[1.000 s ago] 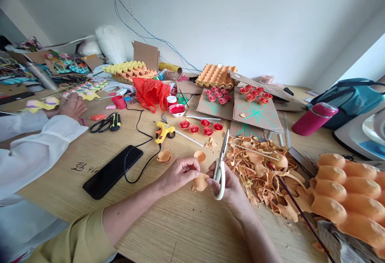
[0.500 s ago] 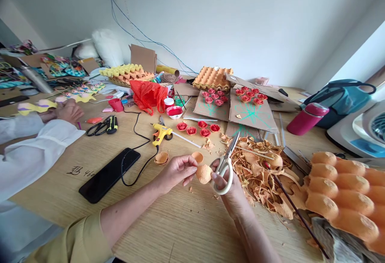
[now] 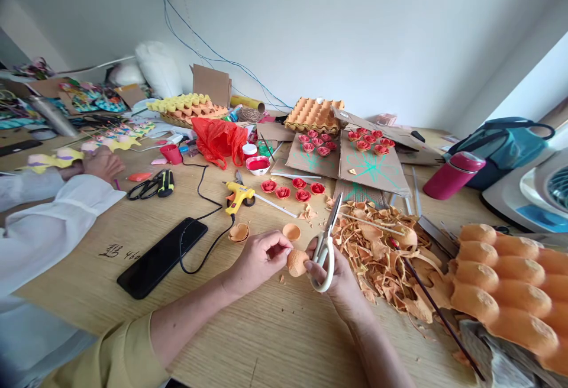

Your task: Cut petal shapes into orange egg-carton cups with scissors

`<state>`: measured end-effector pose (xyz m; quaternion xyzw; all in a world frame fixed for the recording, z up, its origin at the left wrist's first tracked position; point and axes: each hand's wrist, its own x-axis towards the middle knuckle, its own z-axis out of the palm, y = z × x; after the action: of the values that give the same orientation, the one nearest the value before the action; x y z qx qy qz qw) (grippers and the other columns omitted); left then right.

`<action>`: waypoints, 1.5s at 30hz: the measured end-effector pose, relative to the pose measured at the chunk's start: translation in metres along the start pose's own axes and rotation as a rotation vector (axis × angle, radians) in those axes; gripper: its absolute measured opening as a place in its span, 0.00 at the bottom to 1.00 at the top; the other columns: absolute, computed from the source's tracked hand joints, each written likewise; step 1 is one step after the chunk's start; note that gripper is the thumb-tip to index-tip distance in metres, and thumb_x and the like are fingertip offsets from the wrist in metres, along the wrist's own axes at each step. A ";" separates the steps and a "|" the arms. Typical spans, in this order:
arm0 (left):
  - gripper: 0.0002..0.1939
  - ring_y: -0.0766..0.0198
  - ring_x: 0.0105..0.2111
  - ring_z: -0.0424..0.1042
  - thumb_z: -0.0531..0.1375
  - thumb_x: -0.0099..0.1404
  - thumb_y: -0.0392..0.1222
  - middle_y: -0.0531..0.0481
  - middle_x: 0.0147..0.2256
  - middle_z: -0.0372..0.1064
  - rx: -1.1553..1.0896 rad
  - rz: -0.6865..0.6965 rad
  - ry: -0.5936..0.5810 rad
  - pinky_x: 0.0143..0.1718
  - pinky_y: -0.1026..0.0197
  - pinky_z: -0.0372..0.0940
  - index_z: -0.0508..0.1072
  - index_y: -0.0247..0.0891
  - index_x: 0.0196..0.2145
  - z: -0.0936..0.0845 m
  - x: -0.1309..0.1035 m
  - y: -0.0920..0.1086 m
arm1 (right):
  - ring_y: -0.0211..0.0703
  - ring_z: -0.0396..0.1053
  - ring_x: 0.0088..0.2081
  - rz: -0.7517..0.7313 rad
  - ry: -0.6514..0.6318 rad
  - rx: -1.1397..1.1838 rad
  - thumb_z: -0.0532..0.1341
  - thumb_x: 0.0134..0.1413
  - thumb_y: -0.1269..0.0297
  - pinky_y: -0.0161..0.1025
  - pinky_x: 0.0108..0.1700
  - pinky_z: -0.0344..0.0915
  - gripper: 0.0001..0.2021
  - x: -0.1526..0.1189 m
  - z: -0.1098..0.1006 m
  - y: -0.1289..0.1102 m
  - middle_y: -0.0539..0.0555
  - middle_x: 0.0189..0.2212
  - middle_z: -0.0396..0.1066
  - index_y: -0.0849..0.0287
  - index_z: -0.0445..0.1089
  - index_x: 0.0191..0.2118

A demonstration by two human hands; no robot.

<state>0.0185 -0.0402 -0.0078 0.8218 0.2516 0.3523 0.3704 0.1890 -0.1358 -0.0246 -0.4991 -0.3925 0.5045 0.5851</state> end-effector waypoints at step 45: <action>0.14 0.74 0.16 0.55 0.62 0.61 0.50 0.57 0.22 0.63 -0.568 -0.417 -0.136 0.18 0.67 0.52 0.72 0.34 0.34 0.007 0.003 -0.003 | 0.44 0.66 0.35 -0.010 0.074 0.346 0.74 0.43 0.59 0.39 0.38 0.62 0.19 0.009 -0.003 0.009 0.48 0.32 0.70 0.51 0.69 0.40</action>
<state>0.0256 -0.0394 -0.0121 0.6386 0.2806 0.2694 0.6640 0.1915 -0.1273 -0.0343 -0.4070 -0.2806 0.5429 0.6789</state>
